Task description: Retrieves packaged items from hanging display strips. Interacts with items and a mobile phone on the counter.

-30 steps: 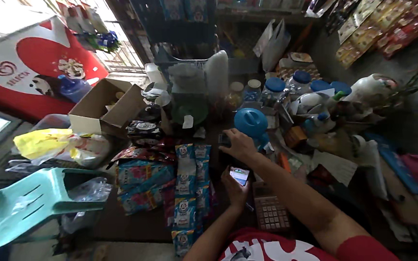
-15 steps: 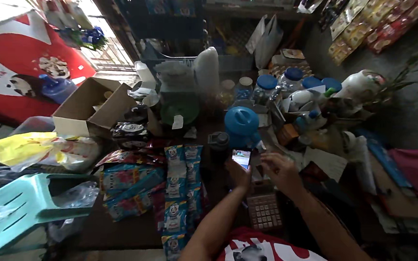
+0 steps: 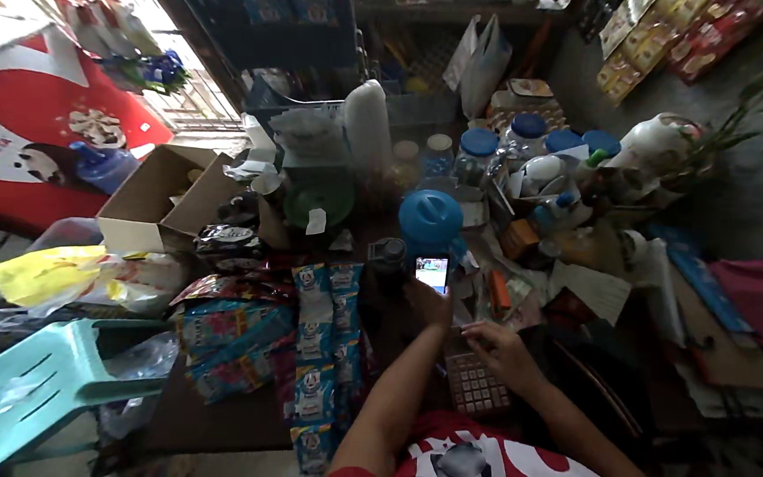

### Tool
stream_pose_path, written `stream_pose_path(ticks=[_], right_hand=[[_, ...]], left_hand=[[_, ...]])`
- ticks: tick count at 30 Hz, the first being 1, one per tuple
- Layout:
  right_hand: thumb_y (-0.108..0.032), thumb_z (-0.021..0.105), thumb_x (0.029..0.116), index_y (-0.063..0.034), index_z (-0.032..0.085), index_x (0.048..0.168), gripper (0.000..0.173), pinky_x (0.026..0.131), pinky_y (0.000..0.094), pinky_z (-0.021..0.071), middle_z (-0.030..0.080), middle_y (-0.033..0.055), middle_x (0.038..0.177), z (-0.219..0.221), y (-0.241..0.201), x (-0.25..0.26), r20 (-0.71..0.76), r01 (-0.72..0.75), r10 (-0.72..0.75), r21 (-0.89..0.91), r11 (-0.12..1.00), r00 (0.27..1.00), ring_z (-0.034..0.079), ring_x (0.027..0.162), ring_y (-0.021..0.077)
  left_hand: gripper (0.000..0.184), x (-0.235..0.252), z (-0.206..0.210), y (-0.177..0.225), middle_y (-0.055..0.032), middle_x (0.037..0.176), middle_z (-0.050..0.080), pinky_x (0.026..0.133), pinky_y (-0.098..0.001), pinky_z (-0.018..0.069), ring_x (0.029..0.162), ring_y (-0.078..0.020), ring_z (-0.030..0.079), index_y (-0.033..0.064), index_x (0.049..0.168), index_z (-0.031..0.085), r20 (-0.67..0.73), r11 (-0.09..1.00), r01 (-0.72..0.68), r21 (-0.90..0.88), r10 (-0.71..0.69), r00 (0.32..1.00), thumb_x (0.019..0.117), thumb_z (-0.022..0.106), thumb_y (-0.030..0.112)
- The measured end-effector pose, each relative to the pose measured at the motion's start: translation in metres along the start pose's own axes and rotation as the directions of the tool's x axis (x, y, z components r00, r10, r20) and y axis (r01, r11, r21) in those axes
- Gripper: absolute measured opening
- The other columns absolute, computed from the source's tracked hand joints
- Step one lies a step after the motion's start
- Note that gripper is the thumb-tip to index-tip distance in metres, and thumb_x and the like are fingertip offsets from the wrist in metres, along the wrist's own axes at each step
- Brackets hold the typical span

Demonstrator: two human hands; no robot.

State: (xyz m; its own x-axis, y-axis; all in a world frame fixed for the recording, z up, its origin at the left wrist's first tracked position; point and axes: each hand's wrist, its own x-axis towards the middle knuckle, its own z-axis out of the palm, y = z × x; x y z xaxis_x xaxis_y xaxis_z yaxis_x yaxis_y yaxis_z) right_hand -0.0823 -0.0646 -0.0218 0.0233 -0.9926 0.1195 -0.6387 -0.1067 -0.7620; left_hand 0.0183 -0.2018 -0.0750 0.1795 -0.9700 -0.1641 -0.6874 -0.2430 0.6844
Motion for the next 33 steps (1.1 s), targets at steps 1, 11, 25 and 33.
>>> stream_pose_path(ticks=[1,11,25,33], right_hand=[[-0.017,0.062,0.1003,-0.0075,0.075,0.112,0.020,0.082,0.0246,0.0607,0.073,0.0068,0.120,0.001,0.000,-0.001,0.007,-0.002,0.002,-0.001,1.000,1.000,0.072,0.098,0.0104],[-0.016,0.062,0.1001,-0.0071,0.075,0.112,0.020,0.081,0.0256,0.0605,0.073,0.0079,0.116,0.012,0.004,-0.003,0.055,-0.006,0.006,0.004,1.000,0.998,0.072,0.093,0.0116],[-0.020,0.063,0.1000,-0.0080,0.076,0.111,0.020,0.083,0.0295,0.0619,0.074,0.0063,0.113,0.030,0.005,-0.024,0.120,-0.037,0.037,-0.008,0.999,0.992,0.073,0.095,0.0130],[-0.016,0.062,0.0997,-0.0076,0.075,0.112,0.020,0.081,0.0370,0.0623,0.074,0.0087,0.116,0.051,-0.016,-0.029,0.219,0.034,-0.034,0.002,0.999,0.975,0.074,0.093,0.0190]], left_hand=[[0.109,0.000,0.001,0.000,-0.0375,0.149,0.038,0.111,-0.0545,0.0400,0.138,-0.0486,0.043,-0.0121,0.154,0.025,0.001,1.000,0.001,0.004,-0.001,1.000,0.0788,0.083,0.041],[0.110,0.003,0.009,0.000,-0.0386,0.148,0.039,0.114,-0.0547,0.0372,0.139,-0.0497,0.041,-0.0136,0.153,0.025,-0.061,0.996,-0.040,-0.078,0.035,0.998,0.0756,0.085,0.037],[0.086,-0.065,-0.070,-0.080,-0.0319,0.154,0.038,0.119,-0.0551,0.0314,0.145,-0.0450,0.035,-0.0093,0.149,0.037,0.208,0.888,-0.359,-0.287,0.423,0.882,0.0835,0.077,0.031],[0.037,-0.009,-0.170,-0.174,-0.0260,0.138,0.057,0.112,-0.0611,0.0381,0.132,-0.0477,0.050,-0.0005,0.126,0.067,-0.136,0.898,-0.408,0.166,0.430,0.892,0.0941,0.065,0.018]])
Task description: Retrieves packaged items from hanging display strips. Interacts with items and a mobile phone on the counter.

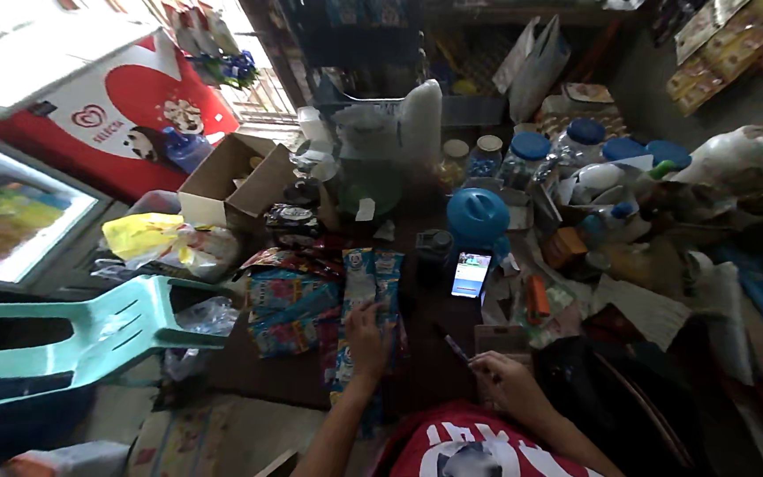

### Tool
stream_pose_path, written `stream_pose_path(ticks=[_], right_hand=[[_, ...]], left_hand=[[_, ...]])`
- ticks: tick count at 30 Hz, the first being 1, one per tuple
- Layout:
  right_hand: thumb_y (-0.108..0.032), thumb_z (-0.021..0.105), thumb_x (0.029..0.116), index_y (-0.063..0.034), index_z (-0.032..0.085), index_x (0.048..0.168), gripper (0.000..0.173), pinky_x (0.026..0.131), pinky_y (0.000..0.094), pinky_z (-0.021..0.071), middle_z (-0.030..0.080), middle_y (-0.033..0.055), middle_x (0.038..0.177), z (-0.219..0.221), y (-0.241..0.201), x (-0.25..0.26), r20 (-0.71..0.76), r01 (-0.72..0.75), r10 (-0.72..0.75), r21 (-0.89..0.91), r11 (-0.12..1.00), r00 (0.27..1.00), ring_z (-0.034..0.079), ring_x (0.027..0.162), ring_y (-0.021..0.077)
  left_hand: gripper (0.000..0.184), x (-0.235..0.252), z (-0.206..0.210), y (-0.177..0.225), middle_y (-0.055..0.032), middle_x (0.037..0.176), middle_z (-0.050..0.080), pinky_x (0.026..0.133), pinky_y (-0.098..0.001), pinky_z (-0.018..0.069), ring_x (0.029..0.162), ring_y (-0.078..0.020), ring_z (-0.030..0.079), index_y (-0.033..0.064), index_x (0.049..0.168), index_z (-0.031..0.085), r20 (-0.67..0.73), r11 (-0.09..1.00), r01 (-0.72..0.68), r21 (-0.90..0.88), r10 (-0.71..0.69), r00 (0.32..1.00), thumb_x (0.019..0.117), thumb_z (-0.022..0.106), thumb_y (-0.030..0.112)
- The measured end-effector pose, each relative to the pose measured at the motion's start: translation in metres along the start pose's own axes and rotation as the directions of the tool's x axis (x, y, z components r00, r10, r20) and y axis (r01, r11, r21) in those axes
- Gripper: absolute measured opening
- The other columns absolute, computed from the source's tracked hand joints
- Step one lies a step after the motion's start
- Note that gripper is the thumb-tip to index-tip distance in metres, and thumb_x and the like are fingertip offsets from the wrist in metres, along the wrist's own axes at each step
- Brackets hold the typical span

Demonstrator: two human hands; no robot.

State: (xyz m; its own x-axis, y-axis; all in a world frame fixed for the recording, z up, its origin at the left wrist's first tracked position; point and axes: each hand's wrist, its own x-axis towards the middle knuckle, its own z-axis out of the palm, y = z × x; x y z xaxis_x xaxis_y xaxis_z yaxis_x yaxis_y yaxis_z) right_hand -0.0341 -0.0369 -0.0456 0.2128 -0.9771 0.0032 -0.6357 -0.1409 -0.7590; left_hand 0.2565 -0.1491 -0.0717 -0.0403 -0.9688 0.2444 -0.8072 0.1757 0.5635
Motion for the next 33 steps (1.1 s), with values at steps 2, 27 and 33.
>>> stream_pose_path(ticks=[2,27,33], right_hand=[[-0.017,0.062,0.0996,-0.0090,0.076,0.111,0.020,0.080,0.0369,0.0623,0.074,0.0070,0.115,0.005,-0.007,0.001,-0.017,0.055,-0.056,-0.013,0.998,0.998,0.073,0.092,0.0177],[-0.011,0.064,0.0964,-0.0039,0.076,0.110,0.019,0.073,0.0456,0.0624,0.075,0.0141,0.106,0.022,-0.035,-0.045,0.003,0.138,-0.138,-0.025,0.990,0.990,0.074,0.082,0.0268],[-0.010,0.065,0.0963,-0.0045,0.076,0.111,0.019,0.073,0.0492,0.0620,0.075,0.0148,0.106,0.024,-0.039,-0.049,0.004,0.121,-0.121,-0.031,0.992,0.993,0.074,0.082,0.0288]], left_hand=[[0.044,-0.002,-0.006,-0.020,-0.0302,0.141,0.054,0.112,-0.0624,0.0372,0.133,-0.0506,0.049,-0.0045,0.132,0.062,-0.071,0.995,0.095,0.024,-0.093,0.993,0.0974,0.060,0.022],[0.032,0.031,-0.125,0.015,-0.0079,0.095,0.071,0.074,-0.0352,0.0625,0.081,-0.0162,0.072,0.0007,0.131,0.050,0.545,0.292,0.559,-0.776,-0.135,0.828,0.1026,0.052,0.015],[0.021,0.003,-0.196,0.064,0.0070,0.087,0.074,0.071,-0.0262,0.0618,0.076,-0.0055,0.072,0.0129,0.118,0.056,0.331,0.348,0.329,-0.878,-0.054,0.942,0.0968,0.058,0.011]])
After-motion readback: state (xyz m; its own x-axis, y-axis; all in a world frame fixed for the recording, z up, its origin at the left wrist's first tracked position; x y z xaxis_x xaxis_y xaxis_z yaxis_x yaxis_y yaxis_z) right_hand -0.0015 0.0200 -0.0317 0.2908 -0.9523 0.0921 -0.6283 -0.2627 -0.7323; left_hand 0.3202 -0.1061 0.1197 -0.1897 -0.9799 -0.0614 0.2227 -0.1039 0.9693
